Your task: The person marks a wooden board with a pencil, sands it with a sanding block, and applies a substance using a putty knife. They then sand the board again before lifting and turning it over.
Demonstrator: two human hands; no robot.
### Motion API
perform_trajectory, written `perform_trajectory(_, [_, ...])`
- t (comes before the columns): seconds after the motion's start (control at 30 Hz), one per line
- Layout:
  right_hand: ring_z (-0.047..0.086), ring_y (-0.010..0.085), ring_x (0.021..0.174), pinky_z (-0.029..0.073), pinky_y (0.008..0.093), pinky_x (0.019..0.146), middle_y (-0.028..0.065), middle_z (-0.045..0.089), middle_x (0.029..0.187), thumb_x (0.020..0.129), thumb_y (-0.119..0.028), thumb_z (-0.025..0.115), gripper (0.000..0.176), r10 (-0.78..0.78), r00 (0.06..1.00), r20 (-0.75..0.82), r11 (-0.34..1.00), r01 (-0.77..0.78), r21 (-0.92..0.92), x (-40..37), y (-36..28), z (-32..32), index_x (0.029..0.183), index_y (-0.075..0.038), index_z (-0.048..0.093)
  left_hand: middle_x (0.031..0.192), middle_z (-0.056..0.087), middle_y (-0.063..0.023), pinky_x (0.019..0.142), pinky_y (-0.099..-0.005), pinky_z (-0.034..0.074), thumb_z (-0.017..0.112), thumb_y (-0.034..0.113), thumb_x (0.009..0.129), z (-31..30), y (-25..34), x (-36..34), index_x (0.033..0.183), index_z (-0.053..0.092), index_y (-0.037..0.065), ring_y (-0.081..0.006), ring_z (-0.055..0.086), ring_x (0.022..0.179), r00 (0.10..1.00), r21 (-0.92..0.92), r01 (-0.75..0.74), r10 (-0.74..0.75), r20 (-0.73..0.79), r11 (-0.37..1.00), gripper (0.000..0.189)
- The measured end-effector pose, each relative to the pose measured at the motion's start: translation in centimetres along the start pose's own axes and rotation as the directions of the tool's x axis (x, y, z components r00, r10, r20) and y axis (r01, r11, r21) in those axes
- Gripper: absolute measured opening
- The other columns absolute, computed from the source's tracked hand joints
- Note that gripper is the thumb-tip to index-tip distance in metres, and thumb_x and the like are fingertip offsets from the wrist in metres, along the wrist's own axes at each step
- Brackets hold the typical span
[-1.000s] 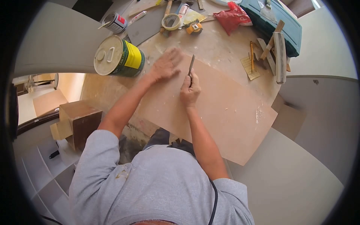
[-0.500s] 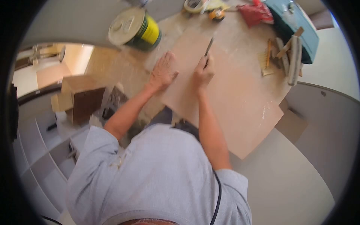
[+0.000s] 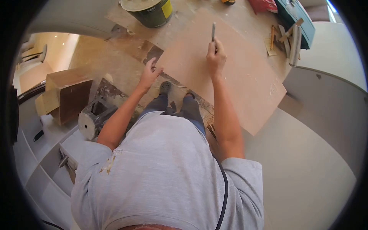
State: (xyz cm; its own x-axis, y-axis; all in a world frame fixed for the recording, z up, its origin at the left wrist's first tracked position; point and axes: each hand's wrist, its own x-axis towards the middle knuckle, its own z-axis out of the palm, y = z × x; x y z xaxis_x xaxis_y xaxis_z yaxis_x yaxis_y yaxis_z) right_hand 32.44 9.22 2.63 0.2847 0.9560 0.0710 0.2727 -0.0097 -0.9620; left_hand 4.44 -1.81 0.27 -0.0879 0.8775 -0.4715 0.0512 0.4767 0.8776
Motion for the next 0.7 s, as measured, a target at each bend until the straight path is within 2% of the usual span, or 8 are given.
perform_trajectory(0.07, [0.054, 0.0131, 0.065, 0.046, 0.0308, 0.06, 0.01, 0.06, 0.074, 0.097, -0.012, 0.065, 0.028, -0.132, 0.991, 0.02, 0.973, 0.134, -0.19, -4.4, -1.5, -1.5, 0.124, -0.002, 0.07, 0.113, 0.069, -0.021, 0.092, -0.0392, 0.055, 0.069, 0.038, 0.096, 2.1, 2.2, 0.1, 0.129, 0.059, -0.003, -0.0286, 0.07, 0.102, 0.937, 0.389, -0.305, 0.348, -0.044, 0.869, 0.053])
perform_trajectory(0.1, [0.056, 0.0148, 0.064, 0.047, 0.0315, 0.06, 0.0123, 0.062, 0.074, 0.097, -0.012, 0.066, 0.029, -0.194, 0.981, 0.017, 0.952, 0.193, -0.239, -6.6, -1.9, -2.1, 0.124, -0.003, 0.07, 0.113, 0.069, -0.021, 0.092, -0.0392, 0.055, 0.069, 0.038, 0.096, 2.1, 2.0, 0.7, 0.129, 0.059, -0.003, -0.0286, 0.07, 0.102, 0.935, 0.376, -0.315, 0.353, -0.035, 0.872, 0.053])
perform_trajectory(0.17, [0.064, 0.0235, 0.066, 0.051, 0.0356, 0.063, 0.0152, 0.066, 0.081, 0.096, -0.014, 0.068, 0.031, -0.093, 0.973, 0.21, 0.879, 0.179, -0.441, -10.8, -3.7, -4.1, 0.125, -0.006, 0.07, 0.093, 0.072, -0.0125, 0.072, -0.0341, 0.058, 0.07, 0.037, 0.096, 2.0, 1.3, 1.9, 0.113, 0.064, -0.001, -0.0199, 0.073, 0.081, 0.997, 0.081, -0.057, 0.061, -0.052, 0.995, 0.042])
perform_trajectory(0.27, [0.069, 0.0328, 0.073, 0.054, 0.042, 0.067, 0.0165, 0.067, 0.088, 0.096, -0.019, 0.066, 0.033, 0.002, 0.915, 0.403, 0.808, 0.236, -0.54, -15.7, -5.1, -3.9, 0.128, -0.01, 0.069, 0.085, 0.071, -0.0087, 0.06, -0.0287, 0.055, 0.073, 0.033, 0.094, 0.6, 1.9, 2.3, 0.109, 0.065, -0.001, -0.0137, 0.069, 0.068, 0.999, -0.058, 0.031, -0.03, 0.023, 0.998, 0.038])
perform_trajectory(0.4, [0.069, 0.0385, 0.078, 0.054, 0.0472, 0.068, 0.0172, 0.068, 0.092, 0.098, -0.024, 0.062, 0.034, -0.004, 0.914, 0.407, 0.762, 0.266, -0.59, -15.5, -5.2, -1.1, 0.13, -0.016, 0.069, 0.084, 0.07, -0.0081, 0.06, -0.0282, 0.055, 0.075, 0.028, 0.092, -0.6, 1.1, 3.3, 0.11, 0.064, -0.001, -0.0128, 0.067, 0.067, 0.99, -0.176, 0.041, -0.017, 0.139, 0.984, 0.036])
perform_trajectory(0.47, [0.07, 0.0388, 0.078, 0.054, 0.0488, 0.068, 0.018, 0.068, 0.092, 0.099, -0.026, 0.059, 0.034, -0.025, 0.947, 0.32, 0.729, 0.236, -0.642, -14.5, -6.3, 0.4, 0.131, -0.016, 0.068, 0.083, 0.07, -0.0074, 0.059, -0.0273, 0.054, 0.075, 0.024, 0.092, -0.4, 0.5, 2.6, 0.113, 0.063, -0.001, -0.0121, 0.065, 0.066, 0.968, -0.133, -0.161, 0.182, 0.172, 0.978, 0.035])
perform_trajectory(0.6, [0.069, 0.0399, 0.078, 0.055, 0.0498, 0.069, 0.0193, 0.069, 0.094, 0.1, -0.025, 0.058, 0.034, 0.042, 0.942, 0.333, 0.708, 0.207, -0.675, -17.1, -6.3, 0.9, 0.13, -0.013, 0.068, 0.086, 0.07, -0.0079, 0.06, -0.0282, 0.055, 0.077, 0.024, 0.09, 0.7, 0.4, 2.2, 0.118, 0.062, -0.002, -0.0126, 0.066, 0.067, 0.982, -0.187, -0.066, 0.098, 0.164, 0.98, 0.041])
perform_trajectory(0.7, [0.069, 0.0414, 0.078, 0.055, 0.0509, 0.07, 0.0203, 0.07, 0.095, 0.1, -0.025, 0.056, 0.034, 0.079, 0.941, 0.329, 0.68, 0.191, -0.708, -18.4, -6.1, 0.9, 0.129, -0.011, 0.068, 0.089, 0.07, -0.0085, 0.06, -0.0289, 0.056, 0.078, 0.025, 0.088, 1.4, 0.4, 1.5, 0.121, 0.061, -0.003, -0.0127, 0.067, 0.07, 0.996, -0.038, -0.059, 0.061, 0.063, 0.998, 0.046])
